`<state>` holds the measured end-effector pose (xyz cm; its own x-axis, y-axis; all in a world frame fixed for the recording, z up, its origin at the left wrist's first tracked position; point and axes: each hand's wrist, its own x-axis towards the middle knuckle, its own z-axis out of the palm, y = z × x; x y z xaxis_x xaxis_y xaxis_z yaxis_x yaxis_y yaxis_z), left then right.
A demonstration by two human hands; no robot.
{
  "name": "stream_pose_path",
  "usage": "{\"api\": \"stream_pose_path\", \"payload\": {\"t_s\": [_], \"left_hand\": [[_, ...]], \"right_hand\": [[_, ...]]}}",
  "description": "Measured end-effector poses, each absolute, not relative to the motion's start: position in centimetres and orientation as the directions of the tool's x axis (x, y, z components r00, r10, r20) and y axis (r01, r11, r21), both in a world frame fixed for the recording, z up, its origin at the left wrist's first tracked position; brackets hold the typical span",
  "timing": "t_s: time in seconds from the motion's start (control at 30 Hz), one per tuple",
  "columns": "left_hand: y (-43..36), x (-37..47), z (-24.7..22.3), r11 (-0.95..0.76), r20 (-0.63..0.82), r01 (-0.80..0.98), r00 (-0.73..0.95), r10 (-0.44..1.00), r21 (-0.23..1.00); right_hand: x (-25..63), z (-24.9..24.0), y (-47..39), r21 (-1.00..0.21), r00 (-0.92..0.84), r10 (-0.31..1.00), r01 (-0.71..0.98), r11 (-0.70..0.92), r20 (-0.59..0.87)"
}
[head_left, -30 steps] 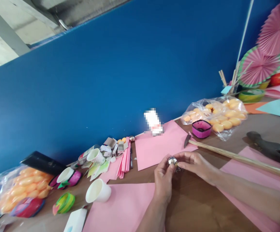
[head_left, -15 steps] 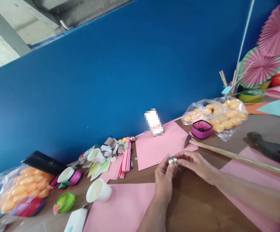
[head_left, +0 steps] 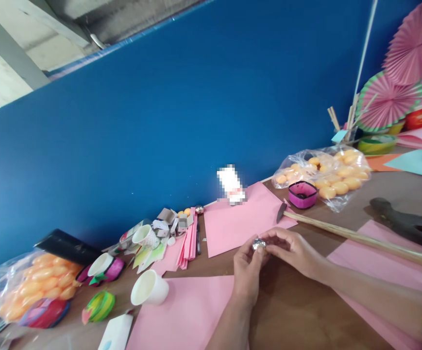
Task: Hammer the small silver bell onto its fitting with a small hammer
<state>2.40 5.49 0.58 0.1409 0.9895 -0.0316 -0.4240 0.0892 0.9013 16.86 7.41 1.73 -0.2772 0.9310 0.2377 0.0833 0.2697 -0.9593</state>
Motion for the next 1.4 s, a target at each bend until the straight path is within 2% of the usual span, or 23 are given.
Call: {"api": "stream_pose_path", "payload": {"t_s": [0.1, 0.23, 0.3, 0.43, 0.57, 0.93, 1.13, 1.27, 1.4], "left_hand": [[5.5, 2.3, 0.4, 0.083, -0.026, -0.411, 0.144, 0.989, 0.908], [5.5, 2.3, 0.4, 0.074, -0.017, -0.384, 0.151, 0.988, 0.92], [5.5, 2.3, 0.6, 0.075, -0.004, -0.431, 0.163, 0.987, 0.899], [5.6, 2.3, 0.8, 0.102, 0.007, -0.564, 0.188, 0.982, 0.82], [5.8, 2.2, 0.5, 0.117, -0.014, -0.585, 0.177, 0.984, 0.803], [5.6, 2.2, 1.0, 0.106, -0.016, -0.553, 0.166, 0.986, 0.827], [5.7, 2.1, 1.1, 0.116, -0.029, -0.556, 0.163, 0.986, 0.823], [5.8, 2.0, 1.0, 0.128, -0.027, -0.584, 0.179, 0.983, 0.801], [5.9, 1.9, 0.9, 0.148, -0.045, -0.573, 0.189, 0.981, 0.806]], "right_hand": [[16.9, 2.0, 7.1, -0.916, -0.277, 0.91, 0.171, 0.363, 0.309], [17.0, 2.2, 6.9, -0.871, -0.33, 0.868, 0.202, 0.449, 0.371], [17.0, 2.2, 7.0, -0.881, -0.325, 0.874, 0.187, 0.435, 0.362], [17.1, 1.9, 7.5, -0.949, -0.306, 0.917, 0.102, 0.297, 0.255], [17.1, 1.6, 7.6, -0.964, -0.291, 0.931, 0.082, 0.253, 0.22], [17.2, 2.2, 7.5, -0.948, -0.315, 0.916, 0.12, 0.296, 0.247], [17.3, 2.4, 7.4, -0.947, -0.319, 0.908, 0.079, 0.31, 0.271], [17.4, 4.2, 6.7, -0.927, -0.218, 0.916, 0.095, 0.362, 0.336], [17.5, 7.7, 6.1, -0.907, -0.206, 0.891, 0.031, 0.42, 0.405]]}}
